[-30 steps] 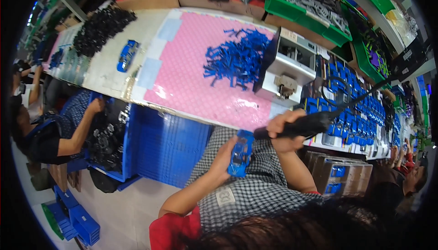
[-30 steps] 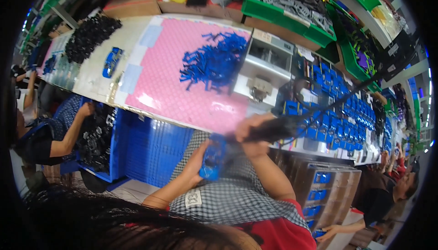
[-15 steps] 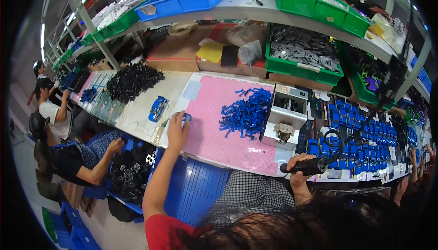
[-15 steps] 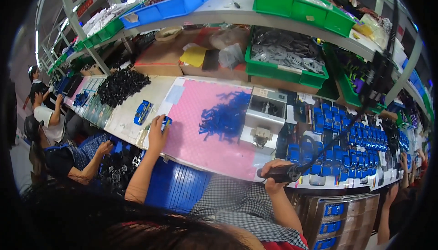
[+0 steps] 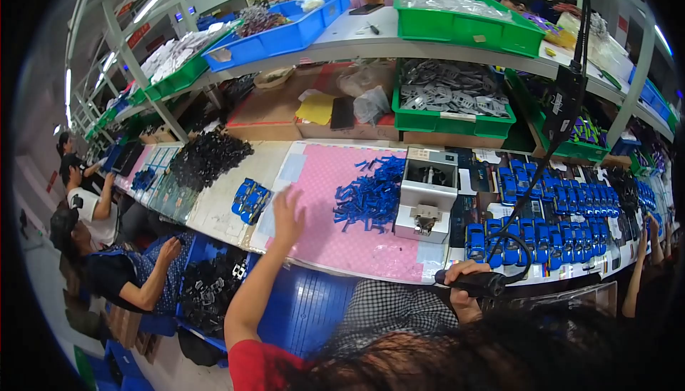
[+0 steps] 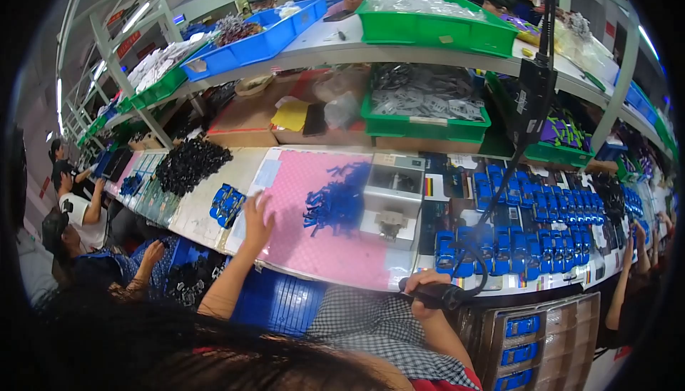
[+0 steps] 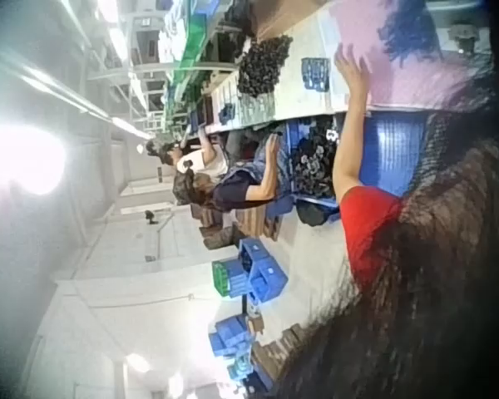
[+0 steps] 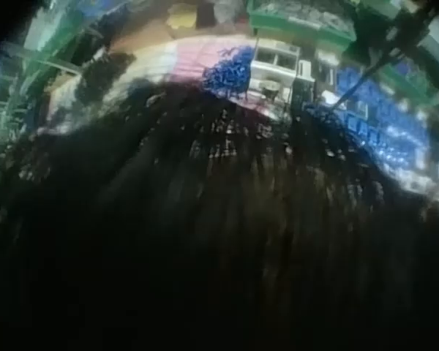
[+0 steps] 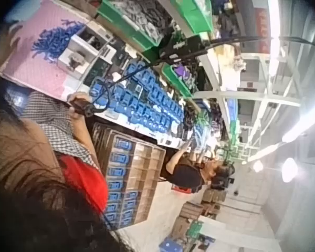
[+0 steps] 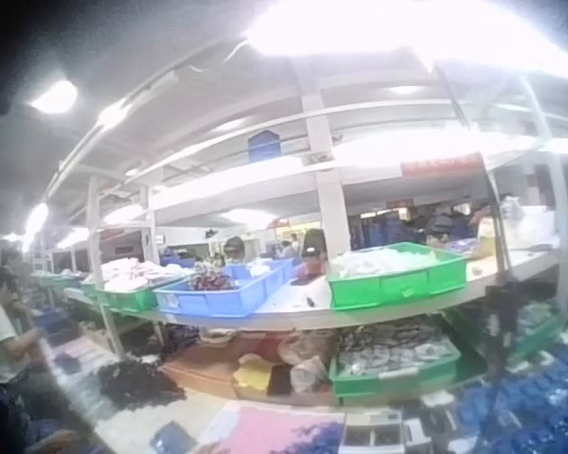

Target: The person assembles toy cars by attaching components into car shells and fastening screws using an electric screwdriver.

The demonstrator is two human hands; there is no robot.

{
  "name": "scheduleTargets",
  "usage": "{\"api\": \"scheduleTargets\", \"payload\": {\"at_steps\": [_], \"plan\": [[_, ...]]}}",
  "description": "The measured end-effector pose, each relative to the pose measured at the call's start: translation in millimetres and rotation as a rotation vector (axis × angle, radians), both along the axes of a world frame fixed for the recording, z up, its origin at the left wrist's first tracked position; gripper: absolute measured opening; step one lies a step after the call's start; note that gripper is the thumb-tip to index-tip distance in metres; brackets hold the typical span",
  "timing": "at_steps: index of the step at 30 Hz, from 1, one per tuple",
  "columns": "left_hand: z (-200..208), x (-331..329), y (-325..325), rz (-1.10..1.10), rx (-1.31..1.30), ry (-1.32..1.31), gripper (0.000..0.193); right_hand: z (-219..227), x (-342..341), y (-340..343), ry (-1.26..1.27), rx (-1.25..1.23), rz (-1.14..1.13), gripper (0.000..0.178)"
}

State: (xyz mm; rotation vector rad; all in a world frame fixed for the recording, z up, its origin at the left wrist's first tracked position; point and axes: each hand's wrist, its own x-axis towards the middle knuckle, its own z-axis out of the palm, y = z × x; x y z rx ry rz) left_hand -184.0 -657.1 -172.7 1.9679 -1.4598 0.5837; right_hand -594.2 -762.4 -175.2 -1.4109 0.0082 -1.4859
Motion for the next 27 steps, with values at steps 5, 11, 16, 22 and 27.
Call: {"api": "scheduleTargets", "payload": {"at_steps": [5, 11, 16, 22, 27], "plan": [[17.8, -131.7, -32.4, -0.598, 0.052, 0.159, 0.039, 13.7, -40.0, -2.7, -0.047, 0.016, -0.116, 0.056], [-6.0, -263.6, -85.7, -0.983, 0.2, 0.327, 0.046, 20.1, -75.9, -3.9, 0.05, 0.02, -0.368, 0.055], [-17.6, -330.1, -127.3, -0.911, 0.25, 0.454, 0.062, 15.4, -89.1, -6.5, -0.147, 0.109, -0.452, 0.057], [-25.6, -341.8, -139.9, -0.838, 0.331, 0.301, 0.082, 9.6, -104.1, -11.3, -0.25, 0.154, -0.506, 0.058], [-22.6, -347.4, -141.8, -0.766, 0.343, 0.338, 0.092, 6.2, -107.2, -12.4, -0.18, 0.088, -0.53, 0.058]]}}
